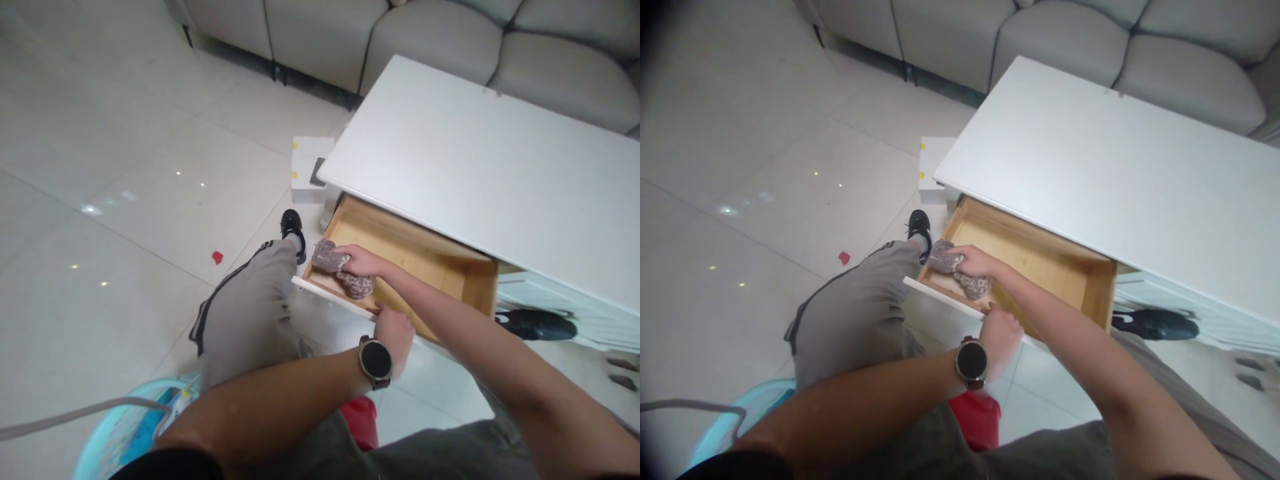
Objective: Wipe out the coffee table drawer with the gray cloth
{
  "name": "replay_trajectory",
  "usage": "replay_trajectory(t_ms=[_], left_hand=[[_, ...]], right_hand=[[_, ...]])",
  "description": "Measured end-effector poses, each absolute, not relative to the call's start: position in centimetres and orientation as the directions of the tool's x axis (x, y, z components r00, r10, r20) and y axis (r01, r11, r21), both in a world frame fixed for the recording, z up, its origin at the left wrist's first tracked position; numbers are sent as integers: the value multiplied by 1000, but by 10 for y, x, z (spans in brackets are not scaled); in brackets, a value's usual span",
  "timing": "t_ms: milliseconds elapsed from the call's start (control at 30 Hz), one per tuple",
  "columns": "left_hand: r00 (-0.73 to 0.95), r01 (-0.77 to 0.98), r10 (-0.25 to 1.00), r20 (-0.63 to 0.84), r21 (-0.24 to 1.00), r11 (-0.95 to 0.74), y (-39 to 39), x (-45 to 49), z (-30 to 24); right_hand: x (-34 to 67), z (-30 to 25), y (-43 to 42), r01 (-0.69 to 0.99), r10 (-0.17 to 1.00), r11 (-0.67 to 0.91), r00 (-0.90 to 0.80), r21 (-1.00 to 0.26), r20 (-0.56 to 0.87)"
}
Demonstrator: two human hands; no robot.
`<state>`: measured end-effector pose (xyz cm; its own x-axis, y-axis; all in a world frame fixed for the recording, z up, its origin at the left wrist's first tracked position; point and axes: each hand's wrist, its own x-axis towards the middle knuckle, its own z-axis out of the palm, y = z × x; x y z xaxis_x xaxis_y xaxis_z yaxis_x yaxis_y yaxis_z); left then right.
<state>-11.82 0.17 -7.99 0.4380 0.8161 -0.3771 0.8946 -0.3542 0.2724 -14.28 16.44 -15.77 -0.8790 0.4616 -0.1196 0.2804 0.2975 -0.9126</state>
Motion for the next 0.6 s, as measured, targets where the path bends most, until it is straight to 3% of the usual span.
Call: replay_trajectory(t_ms=[100, 200, 267, 333, 433, 500, 600], left_hand=[[479, 878, 784, -396, 218, -427, 3, -117, -81], [497, 868, 763, -414, 216, -448, 7, -113, -84], [507, 862, 759, -409, 229, -453, 9, -109, -87], [524, 852, 754, -396, 250, -461, 11, -107, -91], [543, 840, 739, -400, 280, -466, 10, -105, -97], [526, 849, 755, -390, 282, -446, 9, -105, -99], [488, 867, 796, -358, 306, -394, 6, -107, -102]], right_hand=[[-127, -160, 184, 342, 699, 92, -691, -935, -184], [-106, -167, 203, 395, 901, -20, -391, -919, -187], [-98, -171, 212, 485, 973, -24, -191, -874, -132], [-99, -176, 214, 602, 993, 27, -108, -798, -48], [-122, -182, 201, 677, 946, 253, -324, -691, 28], [-142, -185, 184, 661, 860, 375, -509, -649, -21], [-159, -185, 159, 662, 760, 454, -637, -596, -129]])
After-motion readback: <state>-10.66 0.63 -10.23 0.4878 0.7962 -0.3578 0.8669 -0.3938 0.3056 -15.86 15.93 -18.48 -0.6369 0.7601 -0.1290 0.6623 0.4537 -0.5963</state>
